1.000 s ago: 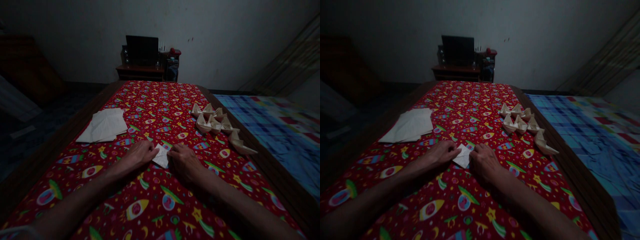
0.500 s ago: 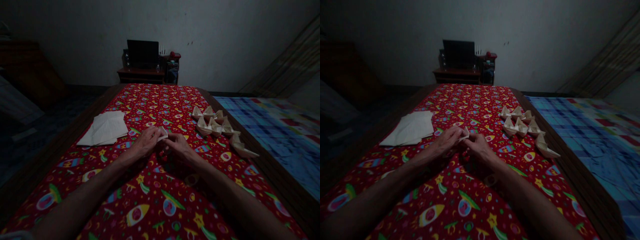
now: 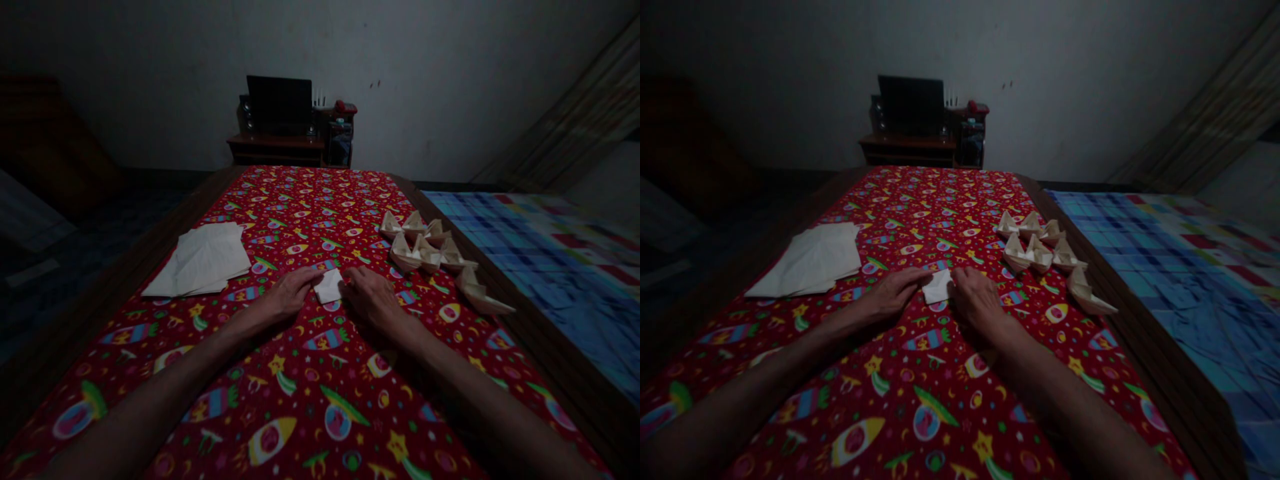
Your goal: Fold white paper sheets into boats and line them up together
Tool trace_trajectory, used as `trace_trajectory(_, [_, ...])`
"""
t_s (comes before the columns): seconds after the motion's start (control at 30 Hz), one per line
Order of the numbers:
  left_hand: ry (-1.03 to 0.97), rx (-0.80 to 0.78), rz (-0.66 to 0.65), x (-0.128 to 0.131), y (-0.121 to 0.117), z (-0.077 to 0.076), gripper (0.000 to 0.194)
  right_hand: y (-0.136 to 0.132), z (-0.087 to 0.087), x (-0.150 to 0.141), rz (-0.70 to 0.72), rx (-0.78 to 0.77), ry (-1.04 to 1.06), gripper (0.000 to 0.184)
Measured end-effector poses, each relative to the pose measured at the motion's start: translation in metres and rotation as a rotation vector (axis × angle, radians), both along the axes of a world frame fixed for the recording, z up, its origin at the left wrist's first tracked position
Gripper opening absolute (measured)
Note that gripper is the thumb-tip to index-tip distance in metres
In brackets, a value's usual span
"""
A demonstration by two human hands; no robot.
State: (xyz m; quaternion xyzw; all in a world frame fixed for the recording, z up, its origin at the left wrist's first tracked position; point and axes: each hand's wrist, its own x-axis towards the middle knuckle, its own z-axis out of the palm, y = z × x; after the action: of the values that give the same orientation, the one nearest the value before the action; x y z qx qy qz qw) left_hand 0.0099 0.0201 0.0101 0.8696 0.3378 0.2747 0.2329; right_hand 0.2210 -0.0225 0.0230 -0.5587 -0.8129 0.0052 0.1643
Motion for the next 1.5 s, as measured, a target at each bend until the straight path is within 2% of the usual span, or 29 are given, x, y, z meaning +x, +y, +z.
trace_trajectory(0.07, [0.006, -0.001, 0.011, -0.003, 0.003, 0.002, 0.029, -0.001, -0.004, -0.002, 0.113, 0.029, 0.023, 0.024])
trace_trajectory(0.17, [-0.005, 0.013, -0.017, -0.006, 0.004, -0.001, 0.02, 0.001, -0.01, -0.001, 0.242, -0.004, 0.168, 0.026])
trace_trajectory(0.27, [-0.018, 0.06, -0.077, -0.009, 0.003, -0.006, 0.016, 0.006, -0.015, 0.004, 0.26, -0.074, 0.291, 0.022])
trace_trajectory(0.43, [0.004, 0.099, -0.121, -0.011, 0.001, -0.008, 0.023, 0.015, -0.017, 0.008, 0.25, -0.155, 0.437, 0.012])
trace_trajectory(0.57, [0.063, 0.134, -0.153, -0.012, 0.0, -0.008, 0.029, 0.016, -0.014, 0.007, 0.253, -0.159, 0.423, 0.015])
trace_trajectory(0.7, [0.141, 0.188, -0.176, -0.014, -0.001, -0.009, 0.034, 0.015, -0.011, 0.006, 0.268, -0.181, 0.377, 0.008])
trace_trajectory(0.87, [0.231, 0.25, -0.258, -0.015, -0.002, -0.006, 0.042, 0.016, -0.017, 0.009, 0.331, -0.151, 0.461, 0.007])
trace_trajectory(1.0, [0.22, 0.212, -0.293, -0.017, -0.001, 0.0, 0.046, 0.017, -0.022, 0.01, 0.317, -0.114, 0.5, 0.005])
trace_trajectory(1.17, [0.085, 0.029, -0.289, -0.021, 0.005, 0.004, 0.035, 0.014, -0.022, 0.003, 0.211, -0.067, 0.463, 0.003])
trace_trajectory(1.3, [0.033, -0.026, -0.179, -0.02, 0.003, 0.004, 0.023, 0.011, -0.021, -0.004, 0.13, 0.027, 0.401, 0.006])
trace_trajectory(1.33, [0.031, -0.028, -0.142, -0.019, 0.001, 0.004, 0.022, 0.01, -0.021, -0.006, 0.128, 0.05, 0.369, 0.005])
trace_trajectory(1.4, [0.047, 0.006, -0.112, -0.018, -0.002, 0.003, 0.033, 0.007, -0.021, -0.008, 0.152, 0.086, 0.279, 0.009])
trace_trajectory(1.5, [0.133, 0.143, -0.178, -0.016, -0.005, 0.004, 0.04, 0.0, -0.02, -0.008, 0.246, 0.122, 0.138, 0.018])
